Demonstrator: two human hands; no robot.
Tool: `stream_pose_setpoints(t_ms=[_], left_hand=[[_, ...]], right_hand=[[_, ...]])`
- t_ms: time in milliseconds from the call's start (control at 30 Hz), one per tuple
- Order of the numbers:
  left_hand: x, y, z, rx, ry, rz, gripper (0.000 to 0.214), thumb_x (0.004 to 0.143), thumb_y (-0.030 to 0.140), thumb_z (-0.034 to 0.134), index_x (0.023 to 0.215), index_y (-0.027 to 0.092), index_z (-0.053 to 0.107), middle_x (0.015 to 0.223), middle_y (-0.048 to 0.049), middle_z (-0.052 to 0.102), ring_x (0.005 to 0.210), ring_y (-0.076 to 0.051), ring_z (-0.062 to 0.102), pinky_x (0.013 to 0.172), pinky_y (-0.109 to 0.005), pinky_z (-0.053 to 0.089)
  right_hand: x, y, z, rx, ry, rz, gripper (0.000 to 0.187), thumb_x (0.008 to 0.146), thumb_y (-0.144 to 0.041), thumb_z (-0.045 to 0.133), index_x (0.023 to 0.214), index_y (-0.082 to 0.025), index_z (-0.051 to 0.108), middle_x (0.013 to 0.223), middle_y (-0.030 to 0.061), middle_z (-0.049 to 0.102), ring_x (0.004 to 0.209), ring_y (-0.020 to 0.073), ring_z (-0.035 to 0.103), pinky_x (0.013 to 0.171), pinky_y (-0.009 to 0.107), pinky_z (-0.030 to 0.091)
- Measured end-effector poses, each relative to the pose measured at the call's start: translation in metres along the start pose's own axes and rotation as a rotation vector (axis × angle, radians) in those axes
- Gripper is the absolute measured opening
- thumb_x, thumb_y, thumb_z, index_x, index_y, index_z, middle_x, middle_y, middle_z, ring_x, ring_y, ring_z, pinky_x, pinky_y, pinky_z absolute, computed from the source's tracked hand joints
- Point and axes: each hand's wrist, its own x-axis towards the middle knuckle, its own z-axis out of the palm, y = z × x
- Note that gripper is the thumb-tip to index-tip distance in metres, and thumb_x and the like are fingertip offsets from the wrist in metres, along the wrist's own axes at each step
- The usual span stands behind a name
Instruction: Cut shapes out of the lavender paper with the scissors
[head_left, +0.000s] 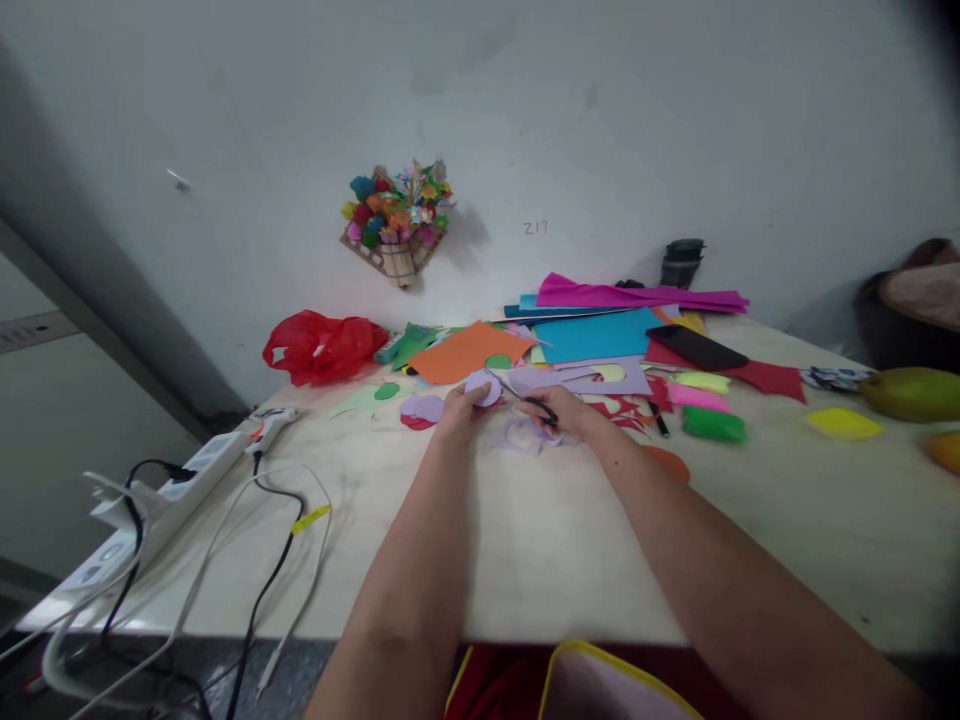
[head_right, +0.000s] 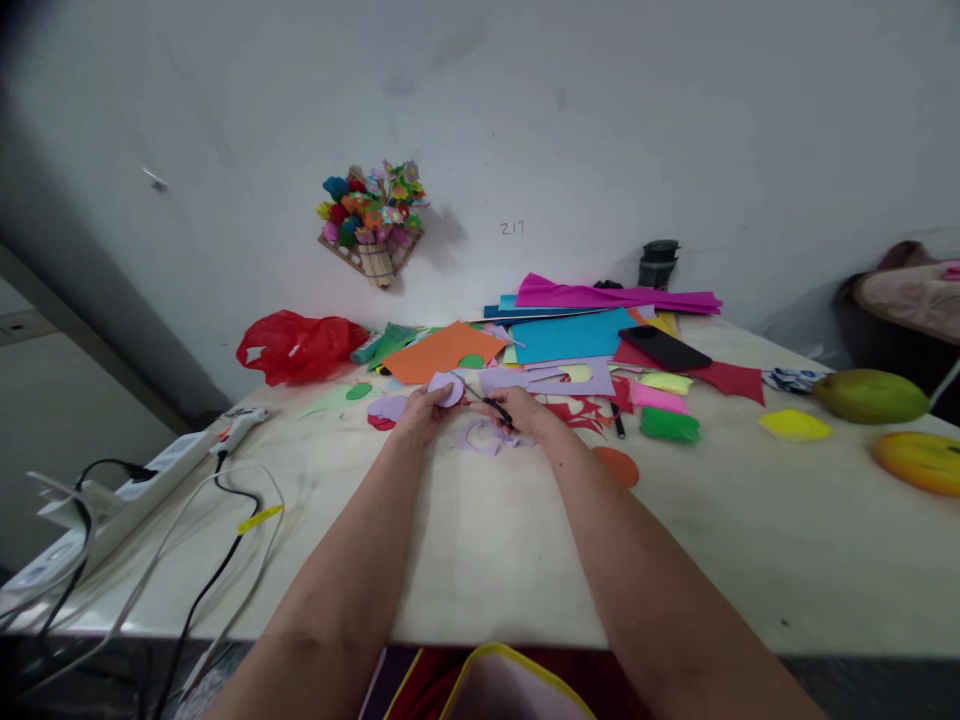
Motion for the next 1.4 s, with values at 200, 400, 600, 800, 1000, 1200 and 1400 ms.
stream_pose_setpoints(t_ms=[200,400,600,800,1000,1200,1400], left_hand=[[0.0022,-0.0006,0.001,-0.046,0.038,0.001,0.016,0.076,0.003,0.074,0.091,0.006,0.071,0.08,-0.0119,0.076,0.068,-0.02,0.073,0.072,-0.033,0.065],[0.002,-0.0002,0.0025,-0.061,0.062,0.004,0.01,0.078,0.0,0.069,0.087,0.005,0.07,0.084,-0.0142,0.076,0.068,-0.019,0.072,0.066,-0.029,0.064],[0.0016,-0.0004,0.0021,-0.069,0.033,0.015,0.01,0.077,0.0,0.071,0.086,0.005,0.07,0.08,-0.0121,0.075,0.062,-0.016,0.07,0.06,-0.025,0.062],[-0.0005,0.001,0.0021,-0.034,-0.015,-0.013,0.009,0.077,0.004,0.074,0.085,0.005,0.07,0.076,-0.0119,0.075,0.061,-0.017,0.071,0.063,-0.026,0.063],[0.002,-0.0011,-0.0013,-0.006,-0.05,-0.009,0.01,0.076,0.005,0.074,0.086,0.004,0.072,0.08,-0.0126,0.076,0.067,-0.019,0.072,0.076,-0.033,0.063],[0.0041,-0.0025,-0.0029,-0.022,-0.073,-0.006,0.013,0.074,0.006,0.077,0.086,0.006,0.071,0.076,-0.0107,0.074,0.065,-0.018,0.072,0.071,-0.031,0.064],[0.0056,-0.0039,-0.0041,-0.025,-0.075,-0.006,0.015,0.075,0.007,0.077,0.089,0.005,0.071,0.077,-0.0118,0.075,0.066,-0.019,0.073,0.074,-0.031,0.064]], right_hand=[[-0.0021,-0.0022,0.0,-0.011,0.009,0.004,0.032,0.07,-0.036,0.08,0.061,-0.018,0.055,0.045,-0.0044,0.05,0.034,0.0062,0.038,0.034,0.021,0.026],[-0.0025,-0.0021,-0.0004,-0.004,-0.002,0.018,0.031,0.07,-0.035,0.08,0.062,-0.017,0.056,0.046,-0.0044,0.051,0.034,0.0057,0.038,0.034,0.02,0.027],[-0.0001,0.0018,-0.0012,0.022,-0.008,0.039,0.033,0.069,-0.037,0.082,0.064,-0.017,0.055,0.046,-0.0049,0.051,0.033,0.0054,0.039,0.033,0.019,0.027],[-0.0002,0.0015,-0.0008,0.017,-0.012,0.049,0.035,0.071,-0.04,0.08,0.065,-0.018,0.054,0.047,-0.0045,0.053,0.033,0.0057,0.042,0.033,0.018,0.028],[-0.0013,0.0003,0.0001,0.005,-0.022,0.027,0.036,0.071,-0.041,0.082,0.067,-0.017,0.055,0.048,-0.0042,0.054,0.033,0.0052,0.042,0.033,0.018,0.028],[-0.0013,-0.0001,0.0017,0.008,-0.001,0.024,0.037,0.07,-0.039,0.083,0.064,-0.018,0.054,0.046,-0.0053,0.051,0.033,0.0052,0.04,0.033,0.019,0.028],[0.001,0.0019,0.0013,-0.002,0.001,-0.006,0.034,0.07,-0.039,0.081,0.064,-0.017,0.055,0.045,-0.0055,0.049,0.033,0.0054,0.038,0.033,0.019,0.026]])
